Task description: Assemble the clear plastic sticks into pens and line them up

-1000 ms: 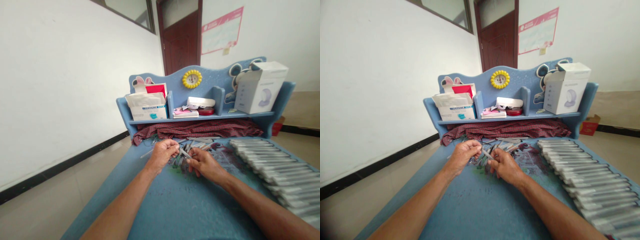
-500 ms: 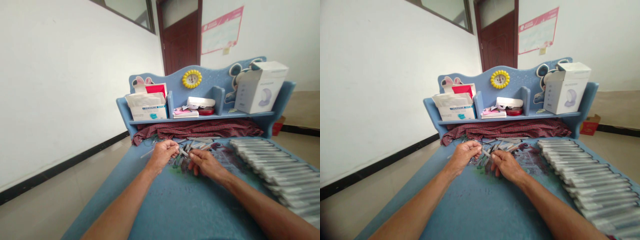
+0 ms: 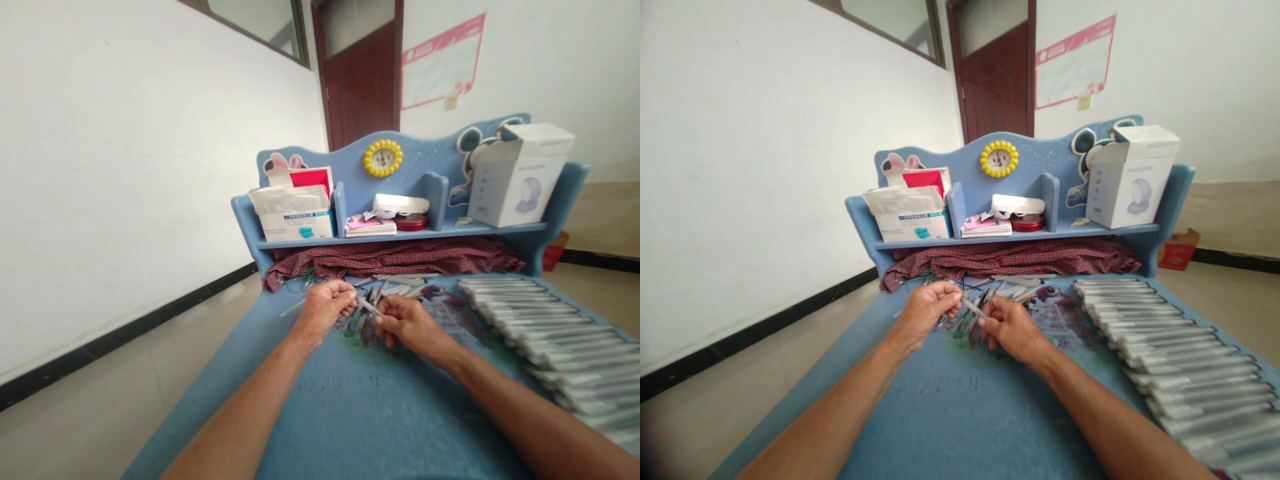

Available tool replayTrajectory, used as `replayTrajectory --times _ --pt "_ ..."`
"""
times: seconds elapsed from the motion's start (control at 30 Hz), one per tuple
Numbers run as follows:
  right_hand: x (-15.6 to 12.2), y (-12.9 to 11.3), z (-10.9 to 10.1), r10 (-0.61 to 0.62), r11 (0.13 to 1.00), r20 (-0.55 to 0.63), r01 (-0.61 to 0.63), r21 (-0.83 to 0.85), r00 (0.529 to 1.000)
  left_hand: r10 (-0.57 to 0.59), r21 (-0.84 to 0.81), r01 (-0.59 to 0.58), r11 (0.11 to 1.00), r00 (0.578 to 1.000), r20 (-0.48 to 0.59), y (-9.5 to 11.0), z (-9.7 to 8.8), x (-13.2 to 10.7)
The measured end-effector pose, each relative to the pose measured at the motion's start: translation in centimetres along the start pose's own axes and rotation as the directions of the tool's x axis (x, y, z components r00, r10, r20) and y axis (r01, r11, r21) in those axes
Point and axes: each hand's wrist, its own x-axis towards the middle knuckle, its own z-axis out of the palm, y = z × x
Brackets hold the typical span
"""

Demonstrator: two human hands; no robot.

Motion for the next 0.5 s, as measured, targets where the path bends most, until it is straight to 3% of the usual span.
replayTrajectory --times 0.5 --pt "-0.06 0.08 -0.06 0.017 0.999 0.039 -0.016 -0.030 0.999 -0.008 0.010 0.008 1.000 1.000 0.012 0.03 -0.04 -0.05"
